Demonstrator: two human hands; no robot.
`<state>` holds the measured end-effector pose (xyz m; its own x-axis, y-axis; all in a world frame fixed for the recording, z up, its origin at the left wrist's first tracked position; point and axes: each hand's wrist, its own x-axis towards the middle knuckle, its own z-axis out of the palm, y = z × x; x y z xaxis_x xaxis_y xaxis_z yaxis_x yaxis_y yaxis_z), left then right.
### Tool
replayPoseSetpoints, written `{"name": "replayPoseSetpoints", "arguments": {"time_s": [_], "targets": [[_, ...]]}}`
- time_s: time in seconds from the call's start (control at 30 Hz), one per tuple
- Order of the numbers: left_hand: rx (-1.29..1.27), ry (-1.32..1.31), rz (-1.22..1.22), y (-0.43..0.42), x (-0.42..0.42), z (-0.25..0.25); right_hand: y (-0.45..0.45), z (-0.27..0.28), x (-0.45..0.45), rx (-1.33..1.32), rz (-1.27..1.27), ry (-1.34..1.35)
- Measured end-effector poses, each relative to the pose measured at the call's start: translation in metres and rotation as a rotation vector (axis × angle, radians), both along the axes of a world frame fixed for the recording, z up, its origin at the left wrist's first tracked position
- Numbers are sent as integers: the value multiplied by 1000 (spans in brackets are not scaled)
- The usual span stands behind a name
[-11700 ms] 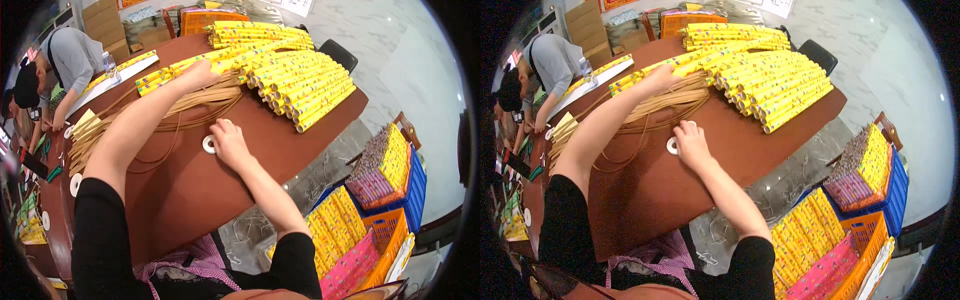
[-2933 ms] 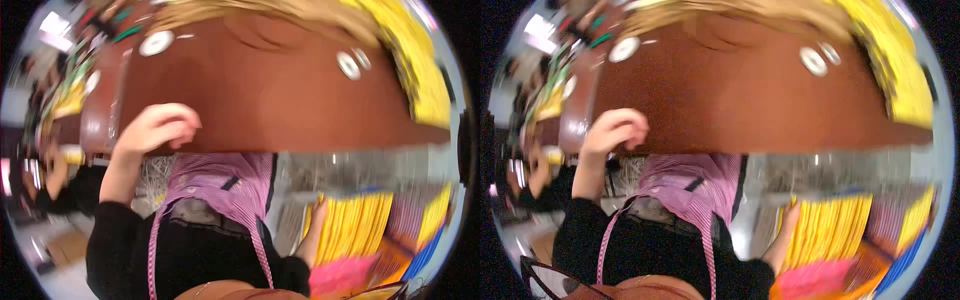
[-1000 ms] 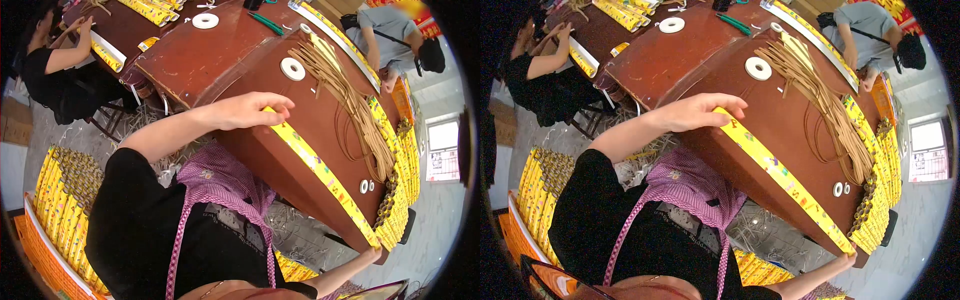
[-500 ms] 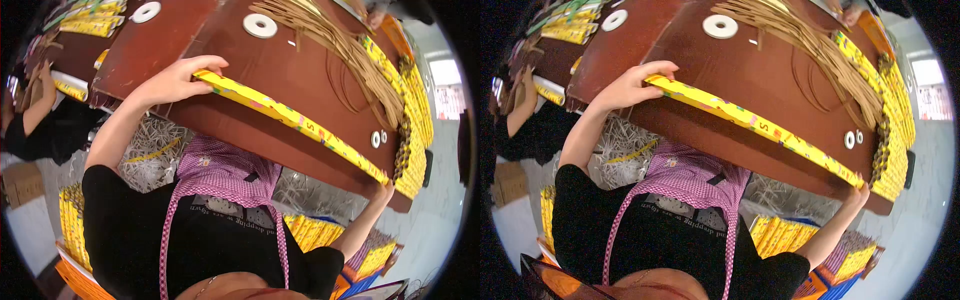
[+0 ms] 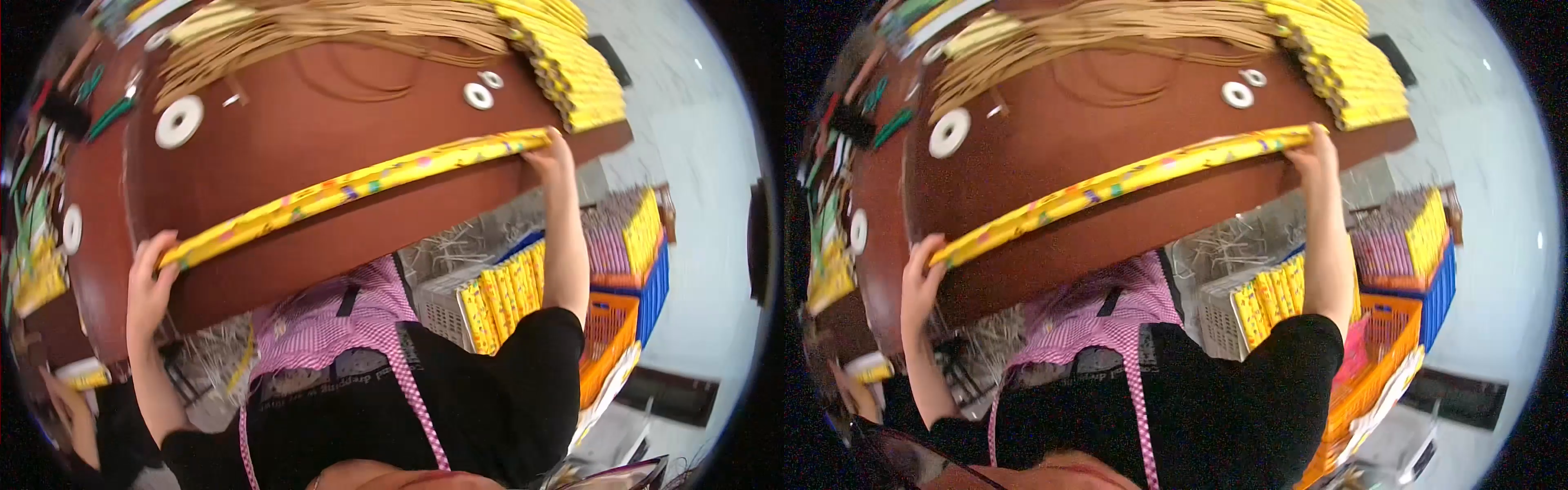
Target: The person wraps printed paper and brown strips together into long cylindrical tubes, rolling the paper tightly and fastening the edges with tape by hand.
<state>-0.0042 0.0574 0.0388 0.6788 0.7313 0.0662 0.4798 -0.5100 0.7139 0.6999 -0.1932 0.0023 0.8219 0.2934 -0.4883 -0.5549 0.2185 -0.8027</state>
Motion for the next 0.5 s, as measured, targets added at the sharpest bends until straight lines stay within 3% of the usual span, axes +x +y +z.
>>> {"name": "replayPoseSetpoints", "arguments": {"time_s": [0.3,0.4,0.47,0.5], "targets": [[-100,0,42,2,-4,0,3,37,-56,-133,98,-138],[-162,0,61,6,-6,-3,-8,42,-53,-315,243,-218],[-167,7,24,9,-8,-6,-15,57,-59,-615,399,-356],[-164,7,21,9,-9,-6,-19,57,-52,-613,395,-356]]}}
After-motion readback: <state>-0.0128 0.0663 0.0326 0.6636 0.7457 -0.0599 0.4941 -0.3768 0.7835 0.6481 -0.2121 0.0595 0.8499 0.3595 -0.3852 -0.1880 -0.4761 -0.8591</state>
